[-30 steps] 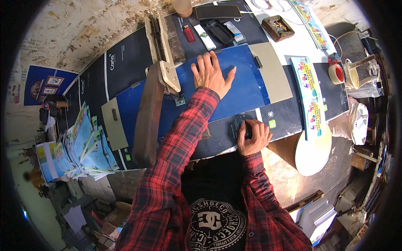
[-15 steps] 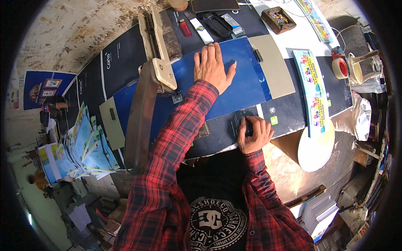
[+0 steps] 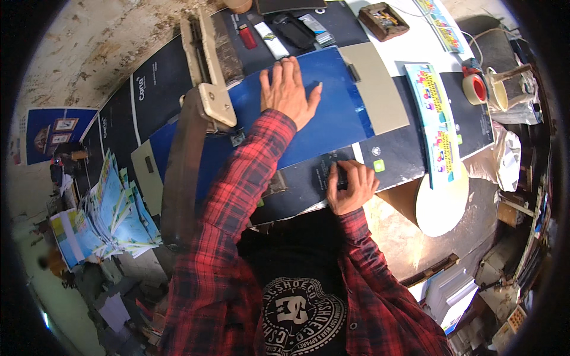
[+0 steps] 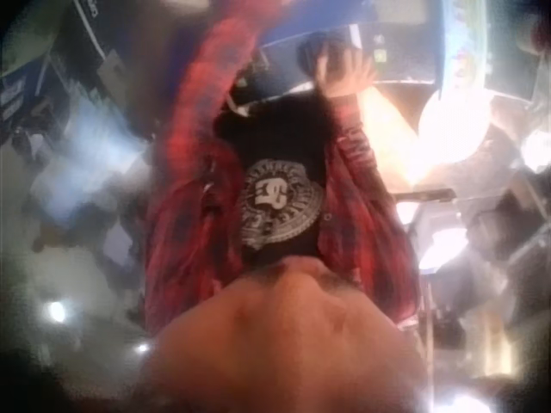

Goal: The person uses a manual paper cutter to trim a stack of printed sheets. They repeatedly align the sheets against the guide, press down the lever to cut, and stack the trimmed pieces. The person also briefly handles a small plastic container and a piece of tape.

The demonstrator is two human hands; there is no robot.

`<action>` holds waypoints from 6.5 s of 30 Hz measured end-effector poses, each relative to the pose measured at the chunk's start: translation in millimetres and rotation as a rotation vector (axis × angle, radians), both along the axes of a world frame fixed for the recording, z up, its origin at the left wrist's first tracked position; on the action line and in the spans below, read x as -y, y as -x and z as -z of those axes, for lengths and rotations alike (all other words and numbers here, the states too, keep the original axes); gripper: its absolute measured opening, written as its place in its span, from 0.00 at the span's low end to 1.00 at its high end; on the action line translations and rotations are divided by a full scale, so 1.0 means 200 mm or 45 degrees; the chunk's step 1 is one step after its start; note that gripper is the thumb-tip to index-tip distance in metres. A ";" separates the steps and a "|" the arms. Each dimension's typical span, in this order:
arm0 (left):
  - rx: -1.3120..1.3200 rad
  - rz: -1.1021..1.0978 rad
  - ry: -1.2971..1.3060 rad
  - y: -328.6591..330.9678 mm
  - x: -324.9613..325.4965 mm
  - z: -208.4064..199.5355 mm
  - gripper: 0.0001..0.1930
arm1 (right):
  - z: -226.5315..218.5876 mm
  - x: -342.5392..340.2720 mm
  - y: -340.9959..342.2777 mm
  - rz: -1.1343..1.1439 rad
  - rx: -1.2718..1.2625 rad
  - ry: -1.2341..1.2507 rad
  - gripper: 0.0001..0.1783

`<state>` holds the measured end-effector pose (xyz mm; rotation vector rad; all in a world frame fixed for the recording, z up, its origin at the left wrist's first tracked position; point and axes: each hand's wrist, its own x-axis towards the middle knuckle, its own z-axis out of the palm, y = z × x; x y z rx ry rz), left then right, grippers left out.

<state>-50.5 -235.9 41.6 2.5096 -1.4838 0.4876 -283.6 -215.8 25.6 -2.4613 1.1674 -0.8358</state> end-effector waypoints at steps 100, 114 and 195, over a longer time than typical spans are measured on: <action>-2.870 -0.363 0.865 0.78 -1.29 -0.48 0.08 | -0.85 -0.21 0.38 -1.275 -0.304 -0.291 0.41; -2.260 -0.372 0.875 0.70 -1.39 -0.48 0.06 | -0.92 -0.29 0.26 -1.405 -0.571 -0.268 0.46; -1.187 -0.280 0.596 0.76 -0.92 -0.73 0.06 | -0.24 0.81 -1.49 -0.657 -0.629 0.315 0.38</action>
